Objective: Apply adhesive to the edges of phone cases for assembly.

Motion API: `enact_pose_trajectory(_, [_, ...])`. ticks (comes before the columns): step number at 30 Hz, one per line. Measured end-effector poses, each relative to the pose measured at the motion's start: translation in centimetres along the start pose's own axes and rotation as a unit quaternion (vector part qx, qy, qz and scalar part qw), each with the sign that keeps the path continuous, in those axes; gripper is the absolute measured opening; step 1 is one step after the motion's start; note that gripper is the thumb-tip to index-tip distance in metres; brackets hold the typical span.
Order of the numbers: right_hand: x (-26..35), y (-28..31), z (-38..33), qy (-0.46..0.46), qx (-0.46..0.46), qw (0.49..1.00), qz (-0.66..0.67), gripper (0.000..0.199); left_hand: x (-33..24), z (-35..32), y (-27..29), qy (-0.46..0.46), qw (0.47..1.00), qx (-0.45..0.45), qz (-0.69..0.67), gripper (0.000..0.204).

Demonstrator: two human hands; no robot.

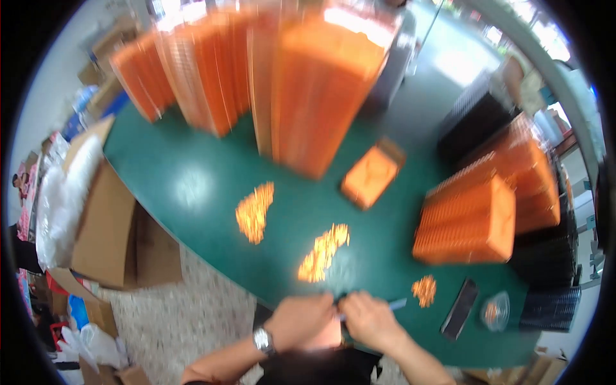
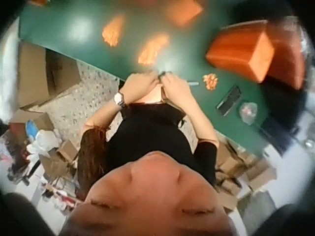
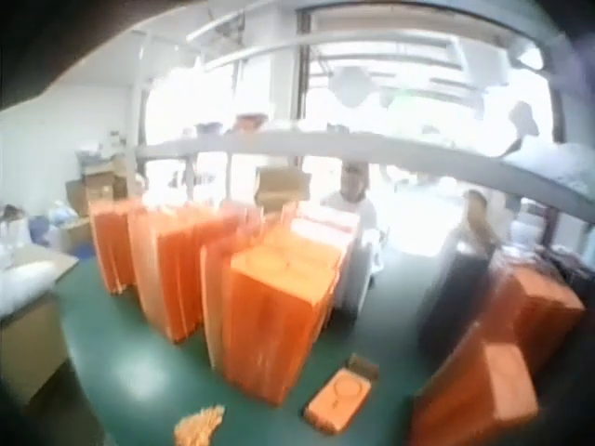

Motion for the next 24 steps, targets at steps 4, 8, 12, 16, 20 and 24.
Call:
enact_pose_trajectory(4, [-0.2,-0.6,-1.4,0.016,-0.007,0.999,0.04,0.023,-1.2,-0.2,-1.0,-0.027,0.998,-0.011,0.053,0.027])
enact_pose_trajectory(8, [-0.7,-0.4,-2.2,0.001,-0.01,0.999,0.036,0.026,-1.2,0.0,-1.3,-0.019,0.999,0.005,0.035,0.028])
enact_pose_trajectory(12, [-0.1,1.7,-1.7,-0.031,-0.03,0.999,0.007,0.032,-0.8,0.3,-1.1,-0.029,0.999,-0.012,0.037,0.028])
enact_pose_trajectory(16, [-0.2,0.7,-2.0,-0.012,-0.009,0.996,-0.086,0.034,-0.8,0.6,-1.0,-0.032,0.999,0.002,0.04,0.026])
enact_pose_trajectory(20, [-0.5,0.0,-1.8,0.0,-0.011,0.996,-0.088,0.025,-0.6,0.3,-1.1,-0.032,0.998,-0.021,0.055,0.025])
enact_pose_trajectory(24, [-0.4,-0.3,-1.6,-0.015,-0.04,0.997,-0.066,0.019,-1.1,0.4,-1.1,-0.034,0.998,-0.02,0.057,0.023])
Point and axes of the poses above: each hand's wrist, its own z-axis towards the middle knuckle, its own y-axis out of the back of the hand, x = y × z, the point moved 8 cm from there along z, towards the middle knuckle, and after that the axes turned 2 degrees about z, right-handed, at the moved point
